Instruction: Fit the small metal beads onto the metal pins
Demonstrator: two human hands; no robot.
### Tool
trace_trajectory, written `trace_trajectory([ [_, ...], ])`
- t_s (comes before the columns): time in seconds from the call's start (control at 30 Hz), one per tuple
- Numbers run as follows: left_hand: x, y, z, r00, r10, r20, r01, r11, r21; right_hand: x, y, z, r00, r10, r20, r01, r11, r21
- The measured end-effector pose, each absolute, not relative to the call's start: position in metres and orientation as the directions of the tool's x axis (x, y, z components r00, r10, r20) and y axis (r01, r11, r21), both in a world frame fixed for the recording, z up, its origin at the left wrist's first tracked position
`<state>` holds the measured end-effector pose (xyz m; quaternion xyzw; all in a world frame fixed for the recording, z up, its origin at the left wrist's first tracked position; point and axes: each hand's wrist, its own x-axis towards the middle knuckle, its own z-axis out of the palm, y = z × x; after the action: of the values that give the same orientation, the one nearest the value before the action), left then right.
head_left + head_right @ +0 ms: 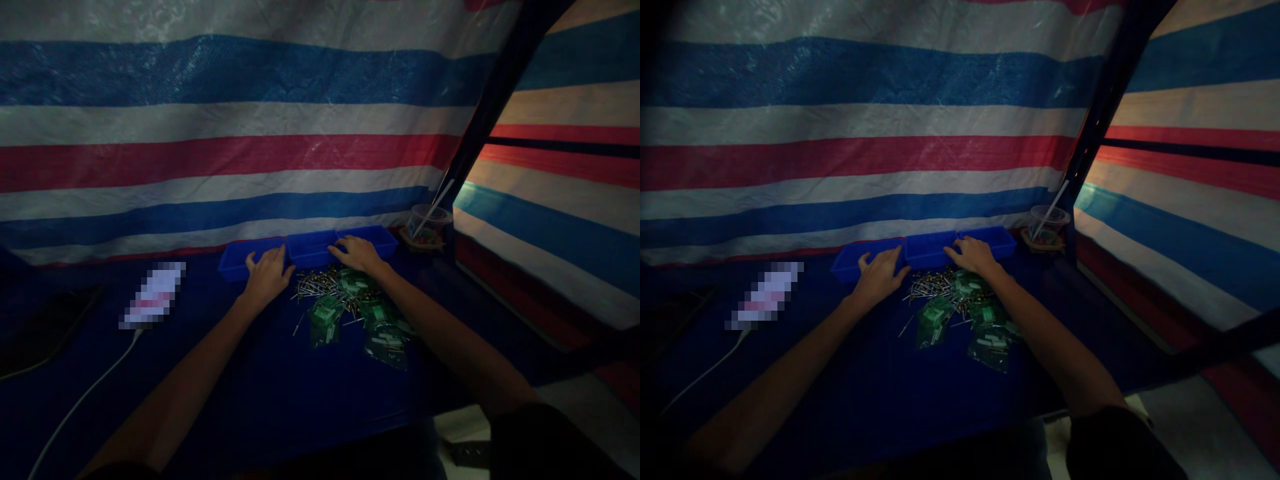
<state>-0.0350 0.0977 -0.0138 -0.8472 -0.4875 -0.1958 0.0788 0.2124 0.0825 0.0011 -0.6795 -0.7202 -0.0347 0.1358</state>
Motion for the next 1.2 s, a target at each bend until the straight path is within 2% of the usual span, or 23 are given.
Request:
trace_trajectory([
  [0.47, -0.032, 0.081, -0.018, 0.456, 0.777, 0.435, 0.847, -0.528, 0.055, 0.215, 0.044, 0.001, -0.067, 0.956, 0.285, 0.989, 0.101, -0.106],
  [0.73, -0.033, 0.082, -0.021, 0.491, 0.756, 0.433, 0.828, -0.560, 0.037, 0.217, 0.041, -0.005, -0.148, 0.913, 0.381, 0.978, 0.192, -0.079],
  [0.93, -0.030, 0.079, -0.017, 0.487, 0.770, 0.412, 0.840, -0.542, 0.019, 0.221, 0.046, -0.009, -0.184, 0.907, 0.379, 0.963, 0.244, -0.116],
  [1.0, -0.031, 0.077, -0.014, 0.492, 0.763, 0.419, 0.838, -0.546, 0.010, 0.226, 0.048, -0.007, -0.191, 0.888, 0.418, 0.948, 0.277, -0.154],
  [1.13, -0.032, 0.052, -0.001, 0.463, 0.731, 0.501, 0.838, -0.545, 0.021, 0.233, 0.037, 0.009, -0.110, 0.802, 0.587, 0.917, 0.309, -0.252],
  [1.2, -0.030, 0.029, 0.005, 0.474, 0.709, 0.523, 0.813, -0.581, 0.051, 0.231, 0.023, 0.020, -0.110, 0.777, 0.620, 0.906, 0.334, -0.258],
])
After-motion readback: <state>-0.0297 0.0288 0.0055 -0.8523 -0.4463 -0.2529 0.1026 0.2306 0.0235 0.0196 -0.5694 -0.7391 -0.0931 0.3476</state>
